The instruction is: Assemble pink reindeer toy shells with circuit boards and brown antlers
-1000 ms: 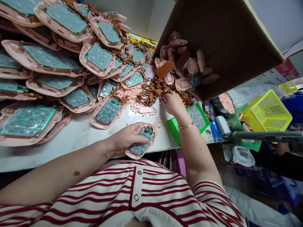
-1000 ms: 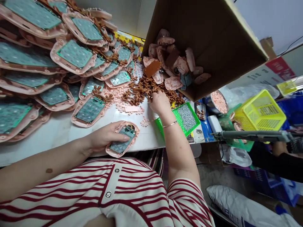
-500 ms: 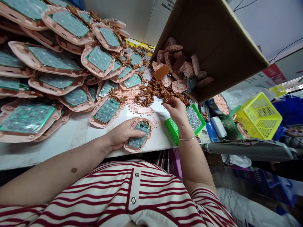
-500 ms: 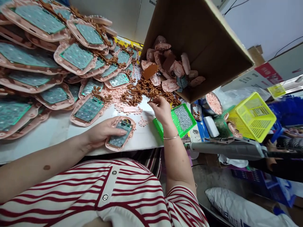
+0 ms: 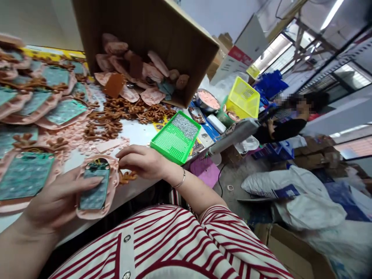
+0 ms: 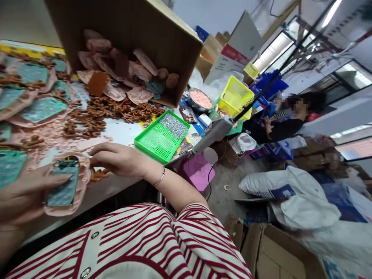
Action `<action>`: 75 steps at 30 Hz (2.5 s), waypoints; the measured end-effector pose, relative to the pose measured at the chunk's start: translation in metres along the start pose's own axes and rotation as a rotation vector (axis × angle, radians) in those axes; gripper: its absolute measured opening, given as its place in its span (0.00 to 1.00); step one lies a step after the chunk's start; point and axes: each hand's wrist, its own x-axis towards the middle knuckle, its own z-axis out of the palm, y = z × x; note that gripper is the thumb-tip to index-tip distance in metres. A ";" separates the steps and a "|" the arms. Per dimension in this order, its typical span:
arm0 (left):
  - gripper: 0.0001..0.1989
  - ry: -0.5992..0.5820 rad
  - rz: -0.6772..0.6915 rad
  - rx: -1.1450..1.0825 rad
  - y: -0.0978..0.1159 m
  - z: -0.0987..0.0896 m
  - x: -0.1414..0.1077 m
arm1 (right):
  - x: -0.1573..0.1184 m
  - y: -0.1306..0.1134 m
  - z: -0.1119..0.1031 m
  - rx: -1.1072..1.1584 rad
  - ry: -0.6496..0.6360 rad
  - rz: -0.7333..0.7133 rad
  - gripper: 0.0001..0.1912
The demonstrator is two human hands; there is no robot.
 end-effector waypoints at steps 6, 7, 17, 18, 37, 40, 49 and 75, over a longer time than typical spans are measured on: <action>0.27 0.070 0.084 0.044 0.000 0.004 0.001 | -0.008 -0.001 0.000 0.327 0.042 0.119 0.16; 0.26 0.078 0.110 0.035 0.002 0.006 0.001 | -0.009 0.001 0.004 0.443 0.122 0.209 0.17; 0.17 0.111 0.238 0.035 0.009 0.023 -0.002 | -0.004 0.007 0.043 1.041 0.346 0.506 0.18; 0.17 0.102 0.249 0.034 0.009 0.022 -0.002 | -0.003 0.008 0.041 0.992 0.383 0.507 0.18; 0.24 -0.197 0.132 0.077 0.005 0.012 0.018 | 0.016 0.011 0.020 0.927 0.602 0.496 0.13; 0.24 -0.197 0.126 0.078 0.006 0.014 0.018 | 0.016 0.012 0.020 0.929 0.584 0.514 0.13; 0.23 -0.161 0.116 0.106 0.006 0.014 0.018 | 0.013 0.016 0.022 0.911 0.571 0.544 0.14; 0.18 -0.178 0.029 0.183 0.009 0.008 0.020 | 0.015 0.020 0.017 0.982 0.364 0.515 0.17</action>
